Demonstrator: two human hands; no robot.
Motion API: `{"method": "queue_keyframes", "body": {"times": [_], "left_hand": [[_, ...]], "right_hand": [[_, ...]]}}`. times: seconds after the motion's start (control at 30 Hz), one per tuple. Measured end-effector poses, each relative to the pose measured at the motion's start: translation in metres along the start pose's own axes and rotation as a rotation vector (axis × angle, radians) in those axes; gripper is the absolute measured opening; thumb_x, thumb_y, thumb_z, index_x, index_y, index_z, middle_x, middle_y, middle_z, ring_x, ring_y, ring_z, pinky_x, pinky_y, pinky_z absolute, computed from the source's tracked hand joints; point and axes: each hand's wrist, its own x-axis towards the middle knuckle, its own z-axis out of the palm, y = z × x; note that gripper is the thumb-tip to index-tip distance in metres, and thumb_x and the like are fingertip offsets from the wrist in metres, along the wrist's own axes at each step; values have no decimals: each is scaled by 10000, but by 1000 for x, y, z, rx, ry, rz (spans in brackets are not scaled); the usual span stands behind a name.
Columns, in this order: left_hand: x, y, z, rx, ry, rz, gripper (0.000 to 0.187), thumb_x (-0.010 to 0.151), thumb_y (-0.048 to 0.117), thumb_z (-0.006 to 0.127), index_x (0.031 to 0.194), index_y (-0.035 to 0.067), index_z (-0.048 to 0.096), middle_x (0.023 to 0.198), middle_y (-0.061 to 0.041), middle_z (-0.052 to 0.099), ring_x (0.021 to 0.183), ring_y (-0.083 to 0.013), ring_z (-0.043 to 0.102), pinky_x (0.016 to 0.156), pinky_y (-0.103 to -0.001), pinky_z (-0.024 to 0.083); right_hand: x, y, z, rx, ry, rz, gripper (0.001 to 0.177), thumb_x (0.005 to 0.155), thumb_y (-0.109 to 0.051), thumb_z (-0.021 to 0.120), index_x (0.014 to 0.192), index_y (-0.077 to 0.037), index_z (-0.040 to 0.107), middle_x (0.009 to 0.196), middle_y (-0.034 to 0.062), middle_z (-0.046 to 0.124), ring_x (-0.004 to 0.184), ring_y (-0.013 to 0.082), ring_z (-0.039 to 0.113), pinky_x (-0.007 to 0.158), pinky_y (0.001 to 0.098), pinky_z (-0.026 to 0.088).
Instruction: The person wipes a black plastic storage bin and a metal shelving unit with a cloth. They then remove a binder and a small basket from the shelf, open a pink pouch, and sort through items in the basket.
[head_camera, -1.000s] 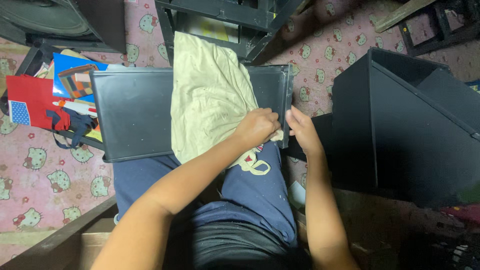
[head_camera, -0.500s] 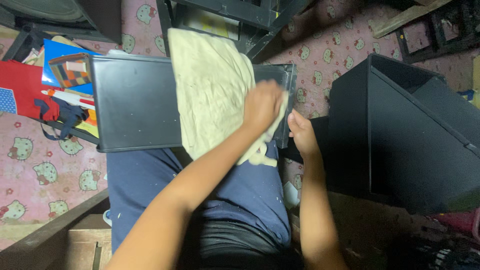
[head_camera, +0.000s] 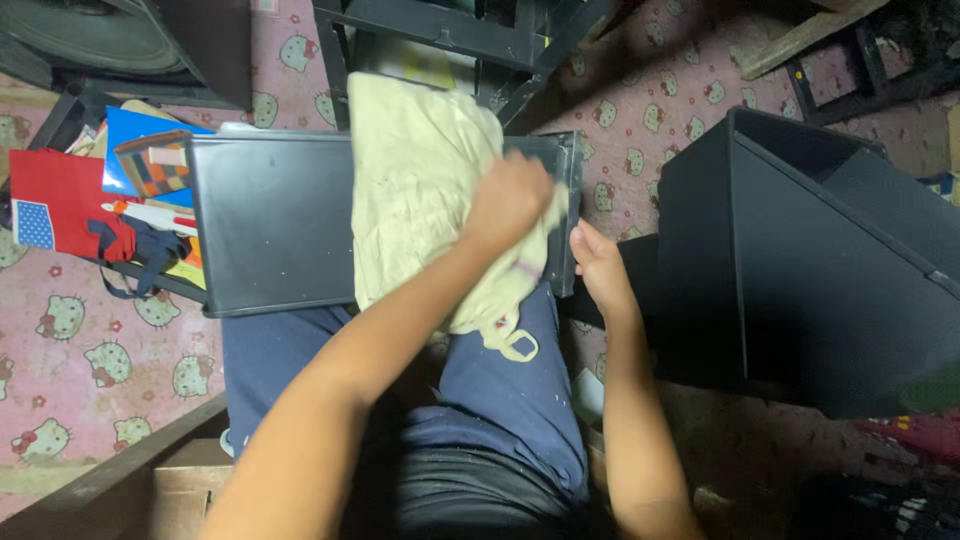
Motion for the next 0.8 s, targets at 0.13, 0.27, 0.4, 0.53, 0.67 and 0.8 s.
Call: {"method": "queue_keyframes", "body": {"times": [0.13, 0.27, 0.4, 0.53, 0.67, 0.8], "left_hand": [[15, 1, -11, -87, 218, -250, 103, 780, 202, 735, 777, 142, 652, 849, -57, 575, 866, -285, 554, 763, -457, 415], [-16, 10, -20, -236, -96, 17, 83, 758, 194, 735, 777, 150, 669, 833, -61, 557, 873, -286, 552, 732, -435, 412], [1, -11, -8, -73, -70, 59, 81, 815, 186, 679, 857, 121, 655, 906, -75, 569, 932, -285, 546, 822, -434, 433], [31, -37, 0, 92, 152, -121, 114, 881, 169, 608, 965, 102, 644, 1072, -73, 602, 1068, -269, 564, 935, -472, 402], [-1, -51, -15, 235, 182, -179, 83, 934, 159, 611, 993, 103, 628, 1263, -106, 600, 1212, -284, 555, 1132, -509, 318], [-54, -93, -72, 536, 107, -219, 48, 1045, 248, 640, 1085, 228, 655, 1469, -65, 588, 1450, -248, 482, 1229, -614, 127]], "right_hand": [[-6, -4, 2, 3, -8, 29, 504, 1038, -394, 484, 1488, -174, 541, 1092, -99, 701, 869, 11, 591, 688, 204, 445], [-6, 1, 3, -44, 22, 5, 477, 1112, -371, 492, 1507, -139, 625, 986, 29, 643, 769, 101, 481, 667, 272, 413], [-3, 2, 11, 67, 7, -83, 473, 1093, -346, 478, 1464, -73, 585, 1213, 47, 685, 1036, 98, 567, 900, 266, 442], [-2, -4, 13, 32, 7, -151, 499, 1077, -358, 462, 1447, -35, 552, 1320, 65, 687, 1196, 123, 603, 1041, 268, 447], [-5, -9, 13, 88, 18, -145, 503, 1080, -361, 470, 1445, -26, 561, 1339, 82, 683, 1223, 140, 598, 1063, 284, 437], [-8, -2, 14, 109, 76, -103, 517, 1070, -366, 491, 1435, -5, 555, 1373, 99, 667, 1274, 166, 595, 1089, 306, 427]]}}
